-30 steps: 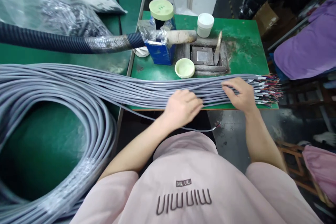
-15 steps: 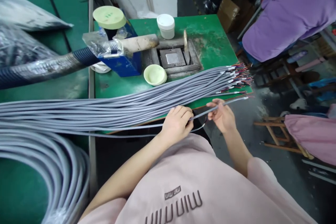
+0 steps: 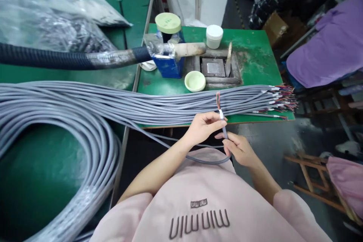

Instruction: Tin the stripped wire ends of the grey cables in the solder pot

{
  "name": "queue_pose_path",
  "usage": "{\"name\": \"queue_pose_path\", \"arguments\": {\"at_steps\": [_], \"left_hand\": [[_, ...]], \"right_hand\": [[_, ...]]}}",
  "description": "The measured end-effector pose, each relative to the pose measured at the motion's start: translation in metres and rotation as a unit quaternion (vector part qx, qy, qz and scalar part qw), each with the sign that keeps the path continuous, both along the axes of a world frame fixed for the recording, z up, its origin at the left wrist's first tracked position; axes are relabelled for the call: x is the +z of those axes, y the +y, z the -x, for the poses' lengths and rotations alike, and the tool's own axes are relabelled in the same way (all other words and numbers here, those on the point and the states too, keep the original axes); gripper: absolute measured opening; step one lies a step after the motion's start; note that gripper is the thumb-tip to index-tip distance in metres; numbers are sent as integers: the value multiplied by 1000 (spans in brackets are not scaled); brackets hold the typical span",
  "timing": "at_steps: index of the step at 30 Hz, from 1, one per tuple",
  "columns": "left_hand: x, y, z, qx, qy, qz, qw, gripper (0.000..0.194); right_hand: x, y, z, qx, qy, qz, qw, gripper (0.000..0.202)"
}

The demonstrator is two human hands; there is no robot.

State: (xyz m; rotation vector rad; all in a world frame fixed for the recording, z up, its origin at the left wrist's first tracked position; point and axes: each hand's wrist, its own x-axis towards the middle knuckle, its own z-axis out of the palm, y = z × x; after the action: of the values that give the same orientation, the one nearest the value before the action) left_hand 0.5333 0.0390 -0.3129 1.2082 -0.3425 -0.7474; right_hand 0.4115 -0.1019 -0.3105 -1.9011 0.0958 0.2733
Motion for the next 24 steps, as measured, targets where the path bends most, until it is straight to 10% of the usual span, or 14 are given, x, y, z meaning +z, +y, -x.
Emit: {"name": "queue_pose_path", "arguments": {"at_steps": [7, 13, 19, 24], "left_hand": [[-4, 2, -1, 14, 29, 59, 998, 21], [-17, -1, 8, -134, 71, 123, 981, 25], [-8, 2, -2, 137, -111, 67, 982, 16], [-1, 7, -6, 208, -249, 25, 945, 8]], "right_hand": [[1, -6, 2, 4, -22, 36, 999, 29], [-4, -4, -8, 49, -27, -143, 988, 36], [-8, 11, -19, -78, -68, -57, 993, 28], [-3, 20, -26, -81, -75, -14, 994, 26]]}}
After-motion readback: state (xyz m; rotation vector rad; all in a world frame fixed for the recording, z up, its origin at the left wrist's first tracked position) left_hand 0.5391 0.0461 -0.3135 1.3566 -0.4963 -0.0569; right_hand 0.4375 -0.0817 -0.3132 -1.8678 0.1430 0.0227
